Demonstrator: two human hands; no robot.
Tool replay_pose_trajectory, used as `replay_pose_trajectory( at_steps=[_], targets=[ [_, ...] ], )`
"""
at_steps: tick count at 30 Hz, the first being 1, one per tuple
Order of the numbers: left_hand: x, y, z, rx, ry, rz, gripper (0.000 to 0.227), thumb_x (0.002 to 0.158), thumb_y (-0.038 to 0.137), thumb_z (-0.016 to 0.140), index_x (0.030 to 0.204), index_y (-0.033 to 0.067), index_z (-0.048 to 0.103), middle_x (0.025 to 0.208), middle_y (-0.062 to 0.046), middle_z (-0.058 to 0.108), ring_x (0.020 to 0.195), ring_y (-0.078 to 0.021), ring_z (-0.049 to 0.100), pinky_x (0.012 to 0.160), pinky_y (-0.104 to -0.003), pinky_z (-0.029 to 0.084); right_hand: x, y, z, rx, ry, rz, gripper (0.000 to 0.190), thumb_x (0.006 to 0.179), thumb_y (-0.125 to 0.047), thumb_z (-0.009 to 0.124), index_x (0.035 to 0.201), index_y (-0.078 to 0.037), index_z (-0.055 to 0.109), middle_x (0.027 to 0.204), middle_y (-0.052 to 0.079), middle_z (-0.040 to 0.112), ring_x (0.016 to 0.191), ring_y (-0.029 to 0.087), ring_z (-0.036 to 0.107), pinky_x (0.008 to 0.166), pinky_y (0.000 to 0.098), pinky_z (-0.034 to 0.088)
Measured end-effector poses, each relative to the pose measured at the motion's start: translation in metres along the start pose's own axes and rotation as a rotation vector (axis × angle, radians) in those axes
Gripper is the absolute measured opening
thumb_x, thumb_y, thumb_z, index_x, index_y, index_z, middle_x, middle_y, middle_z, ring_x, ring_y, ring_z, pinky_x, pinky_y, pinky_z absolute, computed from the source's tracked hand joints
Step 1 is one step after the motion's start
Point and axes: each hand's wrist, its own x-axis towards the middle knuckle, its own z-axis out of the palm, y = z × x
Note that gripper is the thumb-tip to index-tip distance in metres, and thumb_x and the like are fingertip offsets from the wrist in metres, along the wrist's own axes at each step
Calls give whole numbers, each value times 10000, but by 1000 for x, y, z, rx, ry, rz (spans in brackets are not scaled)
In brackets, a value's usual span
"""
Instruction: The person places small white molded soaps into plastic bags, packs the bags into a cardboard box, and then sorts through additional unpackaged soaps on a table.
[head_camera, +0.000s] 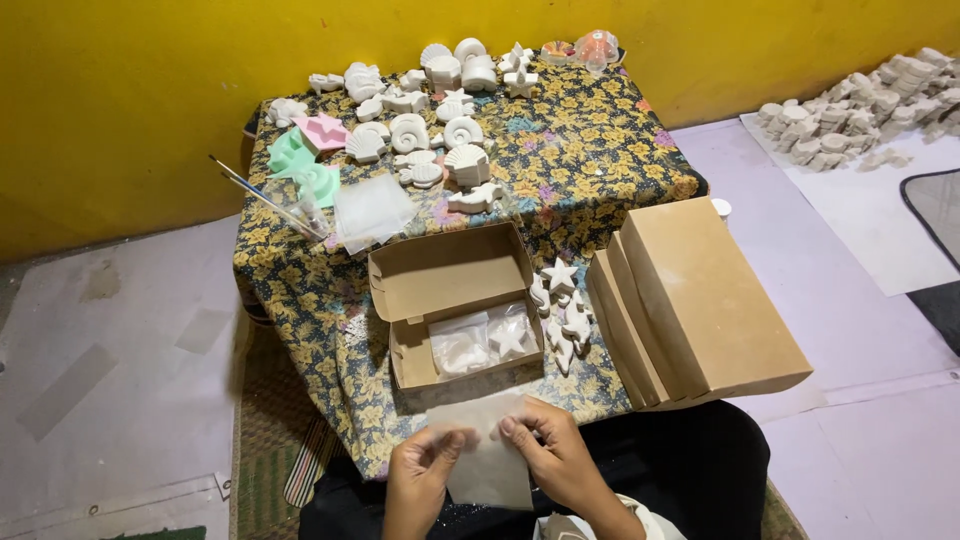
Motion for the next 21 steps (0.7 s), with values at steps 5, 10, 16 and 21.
replay_pose_trajectory(
  at_steps=[5, 10, 16, 21],
  targets=[
    [-5, 5, 20, -44, 54, -167, 275, 786, 188, 819, 851, -79, 824, 656, -145, 777, 531, -155, 608, 523, -260, 487, 0, -8, -12, -126, 121, -42, 240, 858, -121, 699, 1088, -62, 657, 780, 40, 680, 649, 123, 573, 607, 264, 507],
    [-8, -13, 30, 46, 29, -160, 326, 723, 273, 868, 653, -7, 716, 572, -115, 716, 450, -145, 517, 459, -261, 445, 0, -10, -29, -281, 104, -229, 382, 734, -130, 821, 1092, -82, 698, 955, 41, 725, 809, 150, 682, 746, 285, 571],
    [-16, -32, 34, 0, -137, -158, 348, 677, 146, 972, 713, 39, 643, 650, -81, 724, 599, -144, 633, 630, -259, 528, -6, -5, -42, -326, -25, -71, 231, 677, -116, 856, 902, -106, 804, 756, 7, 748, 669, 107, 648, 622, 241, 543],
    [-17, -44, 31, -12, -171, -227, 351, 852, 302, 757, 860, -38, 844, 679, -88, 756, 563, -121, 591, 563, -241, 485, -7, -5, -44, -394, -19, -69, 264, 702, -91, 834, 962, -131, 807, 688, -31, 707, 585, 118, 535, 702, 273, 472]
  ],
)
